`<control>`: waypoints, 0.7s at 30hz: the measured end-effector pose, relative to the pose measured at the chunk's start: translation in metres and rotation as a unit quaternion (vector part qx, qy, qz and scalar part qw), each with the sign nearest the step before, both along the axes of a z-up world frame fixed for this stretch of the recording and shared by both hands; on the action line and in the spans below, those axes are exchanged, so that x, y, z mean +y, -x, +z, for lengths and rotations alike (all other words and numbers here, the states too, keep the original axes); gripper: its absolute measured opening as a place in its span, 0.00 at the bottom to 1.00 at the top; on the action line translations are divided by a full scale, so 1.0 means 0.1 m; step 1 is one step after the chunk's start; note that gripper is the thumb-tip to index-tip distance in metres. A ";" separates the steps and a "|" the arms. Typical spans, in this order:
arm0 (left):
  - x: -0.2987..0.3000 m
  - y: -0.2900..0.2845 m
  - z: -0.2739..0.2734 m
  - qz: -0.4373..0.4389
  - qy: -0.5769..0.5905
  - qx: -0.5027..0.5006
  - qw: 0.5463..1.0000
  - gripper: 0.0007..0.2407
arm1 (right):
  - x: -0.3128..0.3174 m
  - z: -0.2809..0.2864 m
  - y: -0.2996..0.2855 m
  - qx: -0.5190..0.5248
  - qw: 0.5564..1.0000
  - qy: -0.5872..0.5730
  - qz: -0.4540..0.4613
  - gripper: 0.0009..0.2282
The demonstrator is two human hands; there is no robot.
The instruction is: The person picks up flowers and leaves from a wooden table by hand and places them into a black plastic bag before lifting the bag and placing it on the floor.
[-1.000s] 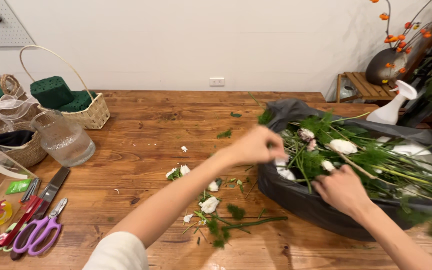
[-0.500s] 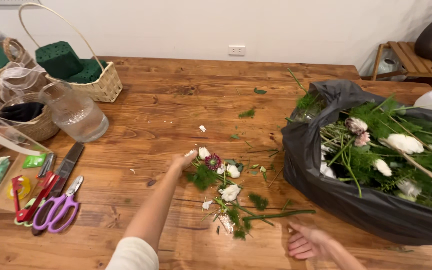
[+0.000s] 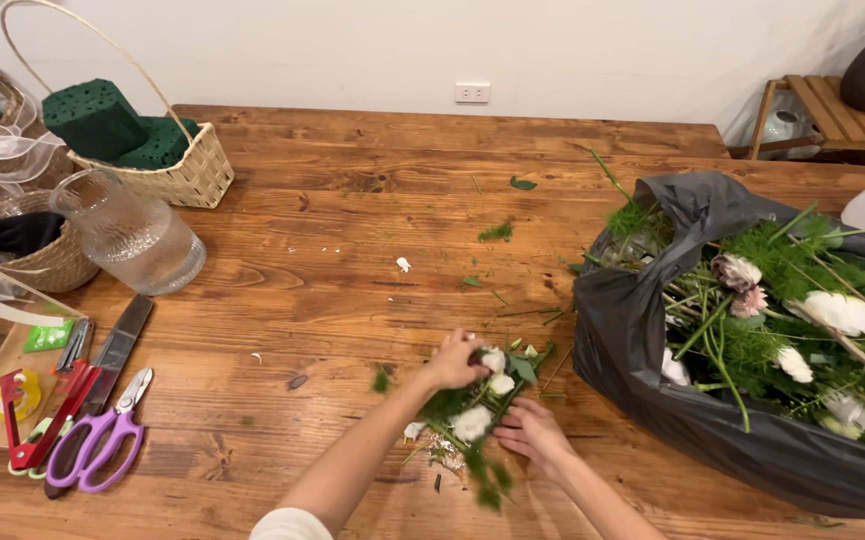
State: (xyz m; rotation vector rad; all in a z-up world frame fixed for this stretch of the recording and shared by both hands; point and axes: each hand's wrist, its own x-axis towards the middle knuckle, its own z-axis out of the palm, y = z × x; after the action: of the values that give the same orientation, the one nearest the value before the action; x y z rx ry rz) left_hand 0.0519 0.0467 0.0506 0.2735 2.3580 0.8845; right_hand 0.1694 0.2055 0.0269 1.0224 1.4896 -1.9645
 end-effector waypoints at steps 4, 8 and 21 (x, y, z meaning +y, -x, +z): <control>-0.08 -0.17 0.53 -0.181 0.148 -0.024 0.972 0.53 | 0.15 -0.18 -0.13 -0.004 0.997 -0.034 -0.065 0.20; -0.05 -0.38 0.68 -0.229 0.192 -0.022 0.954 0.60 | 0.10 0.32 -0.41 -0.167 0.978 -0.059 0.111 0.30; 0.08 -0.69 0.48 -0.271 0.151 0.025 0.950 0.44 | 0.12 0.03 -0.20 -0.110 0.984 0.129 -0.050 0.23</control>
State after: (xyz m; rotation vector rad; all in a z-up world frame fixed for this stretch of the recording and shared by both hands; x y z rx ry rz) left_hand 0.1205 0.0543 0.0981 0.7750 2.2430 0.2542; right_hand 0.1890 0.2175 0.0297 1.1726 1.0542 -1.9765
